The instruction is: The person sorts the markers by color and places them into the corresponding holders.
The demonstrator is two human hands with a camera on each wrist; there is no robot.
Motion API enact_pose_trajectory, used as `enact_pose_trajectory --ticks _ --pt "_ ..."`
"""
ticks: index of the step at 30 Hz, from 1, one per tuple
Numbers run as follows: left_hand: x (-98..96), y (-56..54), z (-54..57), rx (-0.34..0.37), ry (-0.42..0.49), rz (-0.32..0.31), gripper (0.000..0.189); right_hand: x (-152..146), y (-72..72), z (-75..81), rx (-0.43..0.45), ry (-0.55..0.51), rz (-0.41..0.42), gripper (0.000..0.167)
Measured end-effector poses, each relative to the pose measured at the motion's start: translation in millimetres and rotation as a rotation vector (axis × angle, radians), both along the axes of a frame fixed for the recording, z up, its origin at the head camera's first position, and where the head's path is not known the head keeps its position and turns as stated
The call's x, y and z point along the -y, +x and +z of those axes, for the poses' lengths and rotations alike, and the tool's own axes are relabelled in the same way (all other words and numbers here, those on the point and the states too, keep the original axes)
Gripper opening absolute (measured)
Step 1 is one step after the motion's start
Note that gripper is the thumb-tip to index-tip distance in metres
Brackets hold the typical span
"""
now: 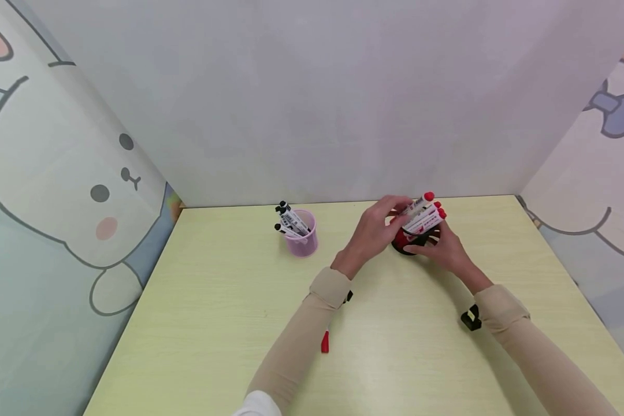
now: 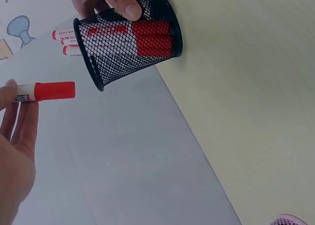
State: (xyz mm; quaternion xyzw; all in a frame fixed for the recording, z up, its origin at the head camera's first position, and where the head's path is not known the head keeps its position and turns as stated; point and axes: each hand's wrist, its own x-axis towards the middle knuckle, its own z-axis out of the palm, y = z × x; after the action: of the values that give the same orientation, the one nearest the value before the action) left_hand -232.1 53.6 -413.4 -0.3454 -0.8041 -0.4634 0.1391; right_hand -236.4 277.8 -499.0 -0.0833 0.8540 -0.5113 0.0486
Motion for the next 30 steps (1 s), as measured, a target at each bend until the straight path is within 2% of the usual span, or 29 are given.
enact_pose_trajectory --ticks 6,12,16,24,30 --pt "-6.4 -6.5 1.1 0.03 0.029 0.0 0.037 -2 -2.0 -3.0 -0.009 -0.012 0.001 0.097" --pt "-15.1 -10.6 3.5 0.112 0.07 0.012 0.038 -3 -2.5 -3.4 0.006 0.003 -0.003 0.096" --pt "-21.0 -13.9 -1.2 0.159 0.087 -0.003 0.04 -4 -1.9 -3.8 -0.001 0.002 -0.003 0.095" --pt "-27.5 -16.4 -16.1 0.192 0.009 -0.011 0.04 -2 -0.5 -5.4 -0.022 0.006 0.007 0.095" --pt "-30.3 -16.9 -20.5 0.195 -0.048 -0.017 0.04 0 1.0 -1.7 -0.034 0.01 -0.002 0.093"
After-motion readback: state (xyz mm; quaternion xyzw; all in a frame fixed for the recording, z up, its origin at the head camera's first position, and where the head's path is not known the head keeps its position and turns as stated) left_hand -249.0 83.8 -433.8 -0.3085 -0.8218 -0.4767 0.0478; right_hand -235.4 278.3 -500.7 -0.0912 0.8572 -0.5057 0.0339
